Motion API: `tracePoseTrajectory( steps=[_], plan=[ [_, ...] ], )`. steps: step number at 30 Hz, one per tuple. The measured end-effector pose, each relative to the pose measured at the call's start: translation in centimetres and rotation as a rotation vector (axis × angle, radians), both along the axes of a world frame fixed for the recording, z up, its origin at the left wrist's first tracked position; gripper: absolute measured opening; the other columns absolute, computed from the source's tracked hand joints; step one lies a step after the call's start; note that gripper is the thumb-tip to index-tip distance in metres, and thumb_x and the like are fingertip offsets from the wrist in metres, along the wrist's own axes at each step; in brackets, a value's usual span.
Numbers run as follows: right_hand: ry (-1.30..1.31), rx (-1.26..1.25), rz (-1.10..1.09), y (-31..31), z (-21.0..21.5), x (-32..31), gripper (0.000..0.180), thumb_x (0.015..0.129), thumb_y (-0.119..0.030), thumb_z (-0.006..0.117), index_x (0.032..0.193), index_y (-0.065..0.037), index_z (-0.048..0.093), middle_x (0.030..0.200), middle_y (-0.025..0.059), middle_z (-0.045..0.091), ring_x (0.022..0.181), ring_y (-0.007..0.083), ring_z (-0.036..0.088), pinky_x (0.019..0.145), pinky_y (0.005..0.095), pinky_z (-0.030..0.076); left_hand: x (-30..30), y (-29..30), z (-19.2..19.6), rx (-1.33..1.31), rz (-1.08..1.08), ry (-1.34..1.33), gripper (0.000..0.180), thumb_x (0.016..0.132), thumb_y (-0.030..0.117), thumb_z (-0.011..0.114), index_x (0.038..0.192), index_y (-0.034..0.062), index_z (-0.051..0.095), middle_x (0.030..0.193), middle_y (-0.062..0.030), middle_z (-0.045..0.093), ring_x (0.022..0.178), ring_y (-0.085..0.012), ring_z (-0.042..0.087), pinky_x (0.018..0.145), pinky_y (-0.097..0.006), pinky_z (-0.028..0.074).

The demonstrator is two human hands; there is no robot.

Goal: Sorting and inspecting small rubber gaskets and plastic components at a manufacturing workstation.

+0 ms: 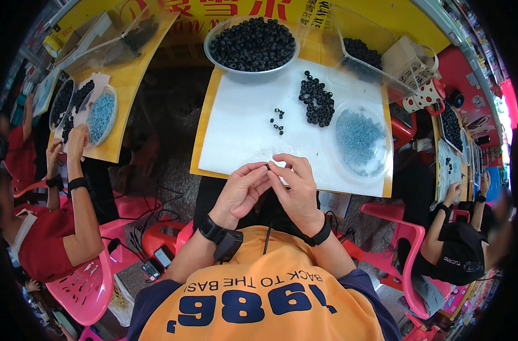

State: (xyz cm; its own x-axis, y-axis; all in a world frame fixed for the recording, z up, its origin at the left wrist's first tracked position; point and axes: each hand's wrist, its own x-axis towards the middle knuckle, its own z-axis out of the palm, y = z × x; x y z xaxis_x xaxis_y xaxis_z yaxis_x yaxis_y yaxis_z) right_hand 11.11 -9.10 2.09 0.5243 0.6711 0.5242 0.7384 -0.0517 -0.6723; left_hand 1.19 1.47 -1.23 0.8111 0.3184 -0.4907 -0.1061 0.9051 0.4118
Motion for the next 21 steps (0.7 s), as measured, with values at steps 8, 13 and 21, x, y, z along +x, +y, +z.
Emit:
tracePoseTrajectory(
  steps=[8,13,21],
  plan=[
    [0.328,-0.016,-0.038,1.4,-1.9,3.8,0.02,0.083,-0.009,0.065,0.101,-0.001,0.067,0.094,0.0118,0.064,0.074,0.0192,0.057,0.07,0.0304,0.047,-0.5,0.4,-1.6,-0.13,0.08,-0.043,0.016,0.091,0.007,0.06,0.106,0.0014,0.058,0.105,-0.0108,0.065,0.097,-0.0176,0.064,0.085,-0.028,0.055],
    [0.253,-0.225,-0.147,2.8,-3.1,7.3,0.019,0.08,-0.01,0.068,0.096,0.0,0.065,0.085,0.0106,0.061,0.065,0.0185,0.056,0.061,0.0304,0.046,-0.3,0.4,-1.0,-0.174,0.084,-0.042,0.016,0.089,0.006,0.063,0.103,0.0014,0.058,0.105,-0.0126,0.065,0.096,-0.0199,0.065,0.084,-0.028,0.056],
    [0.109,-0.335,-0.008,3.3,-4.8,8.8,0.017,0.079,-0.01,0.068,0.091,0.001,0.064,0.092,0.0164,0.06,0.077,0.0298,0.063,0.068,0.0367,0.05,-0.3,0.3,-1.8,-0.218,0.054,-0.091,0.017,0.089,0.006,0.062,0.105,0.001,0.058,0.106,-0.0154,0.065,0.098,-0.0216,0.065,0.084,-0.028,0.056]
  ],
)
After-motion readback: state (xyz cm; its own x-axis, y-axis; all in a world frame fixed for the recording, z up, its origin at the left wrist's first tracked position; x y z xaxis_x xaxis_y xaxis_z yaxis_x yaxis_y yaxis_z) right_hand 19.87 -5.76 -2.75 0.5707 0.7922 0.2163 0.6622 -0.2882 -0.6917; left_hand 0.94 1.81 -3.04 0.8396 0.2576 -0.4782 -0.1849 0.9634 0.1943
